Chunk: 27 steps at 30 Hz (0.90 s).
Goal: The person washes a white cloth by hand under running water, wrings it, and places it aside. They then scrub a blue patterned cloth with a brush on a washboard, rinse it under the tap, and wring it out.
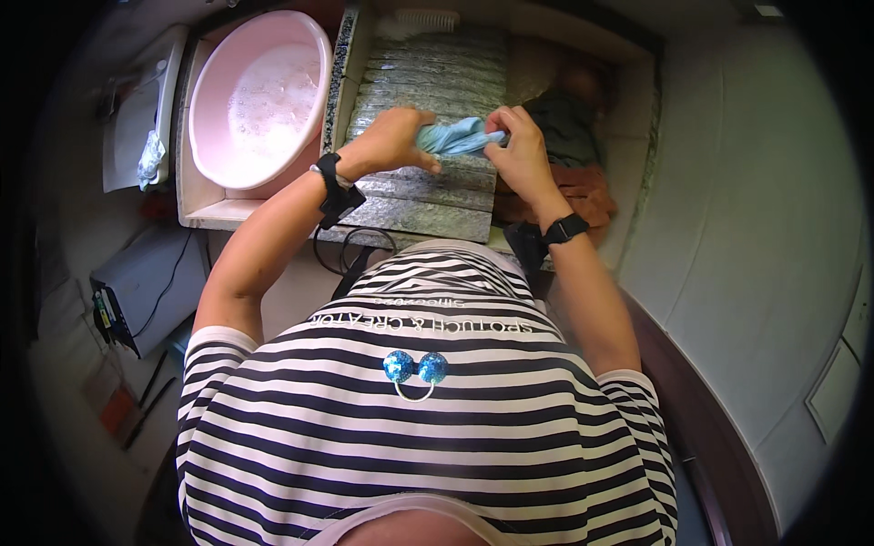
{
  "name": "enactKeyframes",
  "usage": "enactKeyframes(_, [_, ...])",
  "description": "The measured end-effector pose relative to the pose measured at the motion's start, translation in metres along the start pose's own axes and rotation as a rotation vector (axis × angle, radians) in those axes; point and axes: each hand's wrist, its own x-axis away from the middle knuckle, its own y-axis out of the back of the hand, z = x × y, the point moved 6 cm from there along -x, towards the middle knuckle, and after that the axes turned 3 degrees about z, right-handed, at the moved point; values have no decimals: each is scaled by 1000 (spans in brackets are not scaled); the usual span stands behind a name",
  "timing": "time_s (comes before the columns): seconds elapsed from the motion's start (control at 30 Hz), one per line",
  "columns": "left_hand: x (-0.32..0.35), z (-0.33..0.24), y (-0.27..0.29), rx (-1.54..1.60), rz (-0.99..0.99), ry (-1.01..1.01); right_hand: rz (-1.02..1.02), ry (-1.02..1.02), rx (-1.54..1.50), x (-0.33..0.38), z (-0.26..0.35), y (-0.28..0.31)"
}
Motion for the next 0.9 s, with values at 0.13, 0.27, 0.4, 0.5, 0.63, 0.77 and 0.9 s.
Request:
enactKeyframes(0.13, [31,6,16,1036,87,345,-218,219,169,9,44,33])
enactKeyframes(0.27, [66,39,42,1549,-497,249,-274,280,283,36,57,49])
enactKeyframes(0.4, [79,21,55,1577,-512,145,23,314,260,51,51,22])
enactKeyframes(0.5, [81,-12,55,1505,-480,107,50,263,143,55,55,7])
enactKeyframes(0.63, [73,-71,39,1302,-198,-6,108,99,-403,46,89,-13])
enactKeyframes(0.77, [98,-78,62,950,-314,39,92,78,-354,37,77,-9])
enactKeyframes(0.9, [152,-30,96,768,-610,210,-74,-8,-102,44,50,38])
